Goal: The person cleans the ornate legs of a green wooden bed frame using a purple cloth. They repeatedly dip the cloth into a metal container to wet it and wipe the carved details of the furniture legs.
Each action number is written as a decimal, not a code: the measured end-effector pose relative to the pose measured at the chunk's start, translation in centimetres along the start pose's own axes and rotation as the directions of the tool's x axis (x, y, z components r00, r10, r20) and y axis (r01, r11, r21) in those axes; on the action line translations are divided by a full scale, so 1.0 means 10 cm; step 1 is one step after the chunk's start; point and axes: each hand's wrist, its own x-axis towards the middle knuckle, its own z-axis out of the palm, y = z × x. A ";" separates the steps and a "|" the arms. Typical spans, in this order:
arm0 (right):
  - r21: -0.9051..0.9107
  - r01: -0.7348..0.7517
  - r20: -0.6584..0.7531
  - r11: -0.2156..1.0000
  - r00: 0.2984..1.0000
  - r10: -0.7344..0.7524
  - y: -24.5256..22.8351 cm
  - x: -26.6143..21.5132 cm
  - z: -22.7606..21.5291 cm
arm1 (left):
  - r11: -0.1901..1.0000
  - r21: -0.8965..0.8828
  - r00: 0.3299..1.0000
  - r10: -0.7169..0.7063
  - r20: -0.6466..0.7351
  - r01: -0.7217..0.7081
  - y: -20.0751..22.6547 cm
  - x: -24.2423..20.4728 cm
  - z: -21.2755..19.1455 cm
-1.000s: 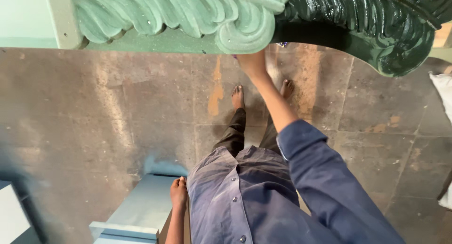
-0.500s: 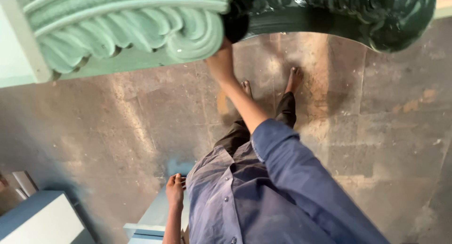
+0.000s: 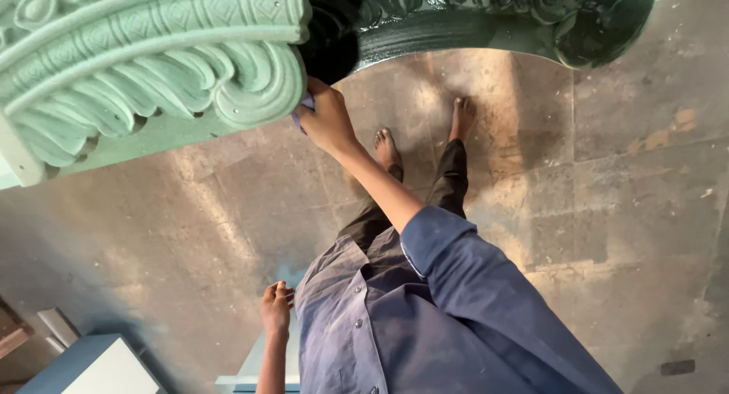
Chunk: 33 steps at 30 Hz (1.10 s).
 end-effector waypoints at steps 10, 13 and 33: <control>0.234 0.113 -0.056 0.966 0.993 -0.103 0.12 0.17 0.02 | 1.000 -0.020 1.000 0.006 0.005 -0.006 -0.08 -0.08 0.14; 0.152 0.276 -0.105 0.949 0.959 -0.262 0.10 0.21 0.05 | 0.995 -0.092 1.000 -0.027 0.003 0.027 -0.17 -0.16 0.08; -0.717 0.528 0.444 0.456 0.849 -0.286 -0.06 -0.20 -0.62 | 0.994 -0.069 0.996 -0.087 0.001 0.087 -0.30 -0.48 0.30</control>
